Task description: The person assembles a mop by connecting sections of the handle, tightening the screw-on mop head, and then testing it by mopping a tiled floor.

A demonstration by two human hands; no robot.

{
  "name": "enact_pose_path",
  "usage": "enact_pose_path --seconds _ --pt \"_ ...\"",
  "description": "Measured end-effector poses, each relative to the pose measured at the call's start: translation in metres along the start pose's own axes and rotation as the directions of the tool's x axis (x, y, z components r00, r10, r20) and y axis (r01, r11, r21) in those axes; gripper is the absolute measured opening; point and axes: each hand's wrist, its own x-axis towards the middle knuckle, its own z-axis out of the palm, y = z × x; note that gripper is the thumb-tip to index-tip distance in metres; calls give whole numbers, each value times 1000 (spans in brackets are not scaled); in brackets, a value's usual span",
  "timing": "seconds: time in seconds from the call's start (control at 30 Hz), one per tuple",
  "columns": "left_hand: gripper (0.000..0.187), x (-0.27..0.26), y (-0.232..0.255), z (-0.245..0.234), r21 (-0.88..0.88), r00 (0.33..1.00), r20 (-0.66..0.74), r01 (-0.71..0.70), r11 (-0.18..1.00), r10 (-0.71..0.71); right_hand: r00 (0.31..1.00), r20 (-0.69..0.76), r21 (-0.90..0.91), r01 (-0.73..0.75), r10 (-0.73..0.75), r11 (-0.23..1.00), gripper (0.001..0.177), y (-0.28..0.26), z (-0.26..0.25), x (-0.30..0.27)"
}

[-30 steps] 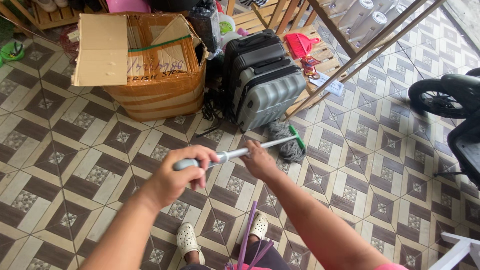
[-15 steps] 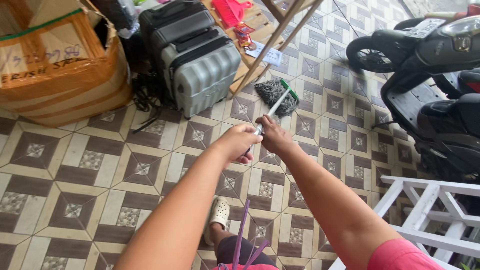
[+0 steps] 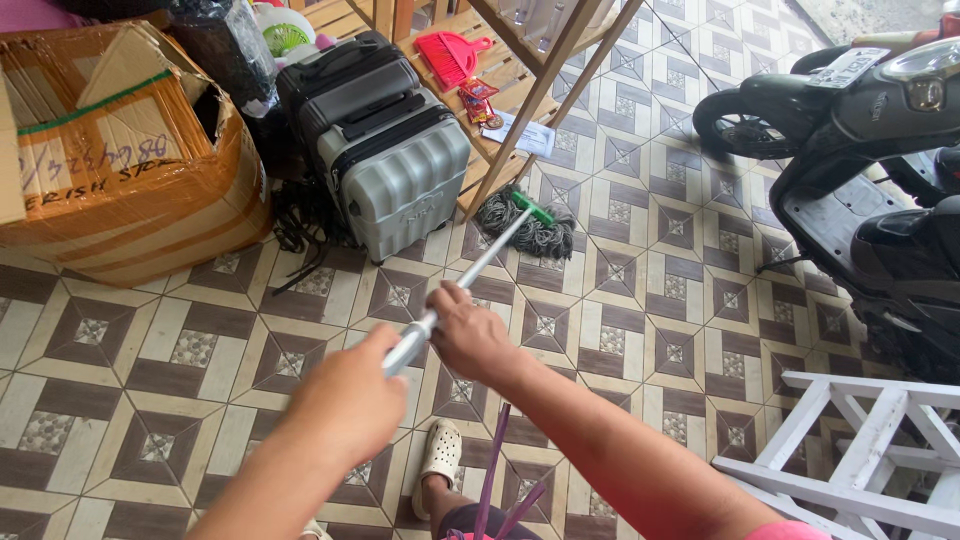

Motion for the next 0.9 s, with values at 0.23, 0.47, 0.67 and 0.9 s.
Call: enact_pose_path --seconds 0.23,0.47,0.67,0.9 --pt "37 100 64 102 -117 986 -1 -167 979 168 989 80 -37 -122 125 992 48 135 -10 24" --pt "36 76 50 64 -85 996 55 -70 994 75 956 216 -95 -180 197 979 47 99 -21 31" --pt "46 21 -4 -10 -41 1000 12 22 999 -22 994 82 -104 81 -73 991 38 28 -18 23" --pt "37 60 29 -6 -34 994 -46 -98 995 96 994 63 -43 -84 87 996 39 89 -15 35"
